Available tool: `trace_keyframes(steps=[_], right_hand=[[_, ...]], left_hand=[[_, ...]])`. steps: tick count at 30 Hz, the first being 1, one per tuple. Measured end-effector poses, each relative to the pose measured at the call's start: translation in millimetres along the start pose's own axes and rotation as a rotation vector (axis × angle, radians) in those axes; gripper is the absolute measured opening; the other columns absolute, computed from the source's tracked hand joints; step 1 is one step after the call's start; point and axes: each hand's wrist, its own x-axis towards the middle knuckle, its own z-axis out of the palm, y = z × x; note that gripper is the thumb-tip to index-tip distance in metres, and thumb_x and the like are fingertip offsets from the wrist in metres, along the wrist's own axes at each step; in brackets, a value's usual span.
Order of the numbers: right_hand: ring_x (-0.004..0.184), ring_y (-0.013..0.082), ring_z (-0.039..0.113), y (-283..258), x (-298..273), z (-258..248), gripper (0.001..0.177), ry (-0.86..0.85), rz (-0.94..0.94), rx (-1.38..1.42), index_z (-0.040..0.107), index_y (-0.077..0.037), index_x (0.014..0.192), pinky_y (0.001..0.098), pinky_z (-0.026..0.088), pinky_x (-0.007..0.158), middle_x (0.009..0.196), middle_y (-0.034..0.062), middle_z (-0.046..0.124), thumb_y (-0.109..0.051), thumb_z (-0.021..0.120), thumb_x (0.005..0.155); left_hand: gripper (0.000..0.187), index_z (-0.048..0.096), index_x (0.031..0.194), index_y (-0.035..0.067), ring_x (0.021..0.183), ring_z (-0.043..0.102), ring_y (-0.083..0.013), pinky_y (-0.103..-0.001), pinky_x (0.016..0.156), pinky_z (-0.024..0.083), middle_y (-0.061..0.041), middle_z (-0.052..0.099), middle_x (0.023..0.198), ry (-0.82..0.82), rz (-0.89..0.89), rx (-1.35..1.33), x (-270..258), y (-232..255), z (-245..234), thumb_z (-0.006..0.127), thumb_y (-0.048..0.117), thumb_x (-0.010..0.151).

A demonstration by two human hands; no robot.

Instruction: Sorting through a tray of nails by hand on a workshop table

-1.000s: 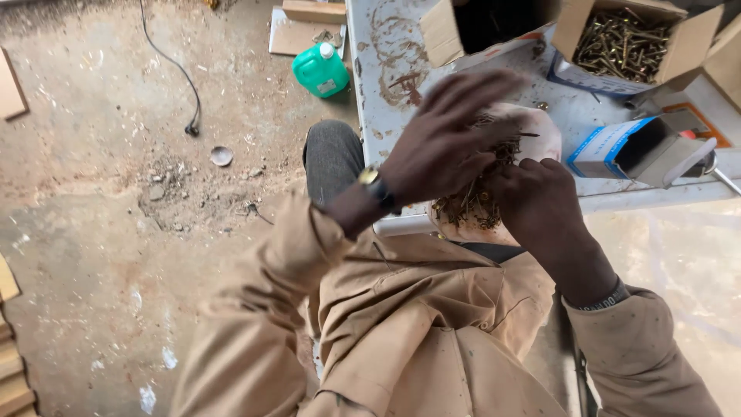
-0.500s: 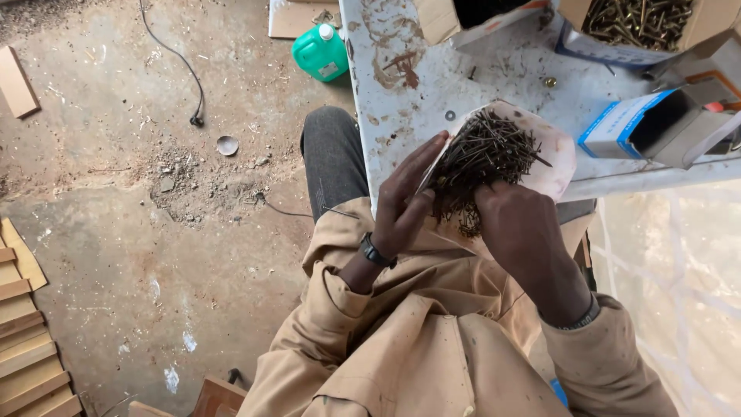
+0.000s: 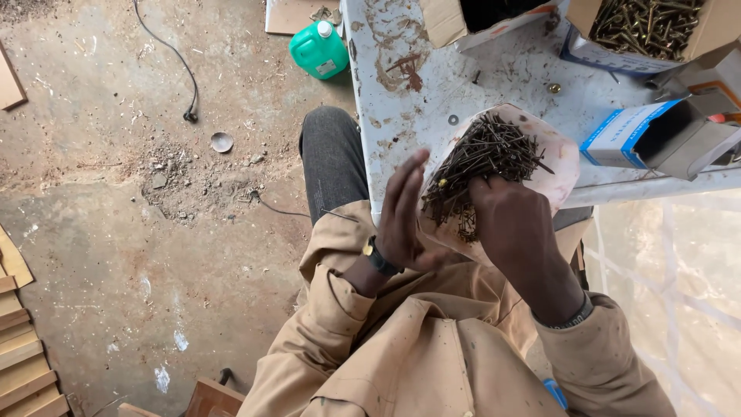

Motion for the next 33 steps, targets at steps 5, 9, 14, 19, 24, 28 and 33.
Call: trace_keyframes(steps=[5, 9, 14, 19, 24, 28, 33], right_hand=[[0.079, 0.0352, 0.072, 0, -6, -27, 0.018, 0.021, -0.074, 0.102, 0.073, -0.012, 0.105, 0.0509, 0.062, 0.057, 0.089, 0.0070, 0.070, -0.011, 0.056, 0.100], [0.080, 0.0319, 0.074, -3, -7, -34, 0.021, -0.018, -0.092, 0.049, 0.071, -0.014, 0.114, 0.0493, 0.063, 0.059, 0.094, 0.0059, 0.071, -0.013, 0.053, 0.103], [0.076, 0.0324, 0.074, -3, -2, -25, 0.023, -0.016, -0.143, 0.036, 0.071, -0.015, 0.115, 0.0466, 0.062, 0.054, 0.091, 0.0061, 0.070, -0.011, 0.053, 0.101], [0.075, 0.0338, 0.074, 1, -2, -17, 0.024, -0.020, -0.186, 0.054, 0.073, -0.016, 0.109, 0.0482, 0.061, 0.054, 0.088, 0.0050, 0.071, -0.010, 0.051, 0.099], [0.076, 0.0342, 0.071, 9, -5, -26, 0.007, 0.124, -0.135, 0.271, 0.070, -0.014, 0.091, 0.0444, 0.057, 0.055, 0.077, 0.0063, 0.066, -0.021, 0.070, 0.094], [0.062, 0.0129, 0.056, 11, -9, -52, 0.011, 0.119, -0.127, 0.566, 0.066, -0.012, 0.087, 0.0308, 0.041, 0.059, 0.071, -0.0010, 0.063, -0.002, 0.064, 0.086], [0.101, 0.0118, 0.074, 16, -13, -53, 0.017, 0.114, -0.012, 0.790, 0.076, -0.008, 0.105, 0.0250, 0.056, 0.082, 0.111, 0.0044, 0.079, -0.007, 0.074, 0.088]], left_hand=[[0.104, 0.036, 0.157, 0.007, 0.141, 0.045, -0.0508, -0.063, 0.112, 0.046, -0.029, 0.038, 0.156, -0.070, 0.068, 0.179, -6, 6, -2, 0.076, 0.065, 0.081], [0.101, 0.045, 0.152, 0.007, 0.135, 0.051, -0.0517, -0.063, 0.108, 0.051, -0.029, 0.043, 0.151, -0.050, 0.080, 0.190, -6, 9, 0, 0.077, 0.067, 0.078], [0.080, 0.051, 0.147, 0.007, 0.139, 0.049, -0.0506, -0.063, 0.110, 0.049, -0.028, 0.042, 0.154, -0.067, 0.062, 0.136, -14, 2, -3, 0.062, 0.066, 0.092], [0.068, 0.055, 0.141, 0.004, 0.136, 0.051, -0.0528, -0.064, 0.105, 0.051, -0.031, 0.046, 0.149, -0.034, 0.095, 0.131, -15, 0, -2, 0.058, 0.058, 0.099], [0.063, 0.056, 0.136, 0.002, 0.131, 0.056, -0.0530, -0.064, 0.101, 0.054, -0.033, 0.049, 0.144, 0.002, 0.128, 0.179, -20, -4, 1, 0.057, 0.054, 0.100], [0.060, 0.040, 0.146, 0.007, 0.137, 0.055, -0.0487, -0.061, 0.111, 0.057, -0.027, 0.039, 0.152, -0.125, 0.058, 0.236, -25, 0, -6, 0.041, 0.056, 0.110], [0.063, 0.044, 0.139, 0.002, 0.134, 0.055, -0.0499, -0.061, 0.111, 0.057, -0.032, 0.042, 0.148, -0.154, 0.072, 0.261, -24, 1, -7, 0.041, 0.057, 0.108]])
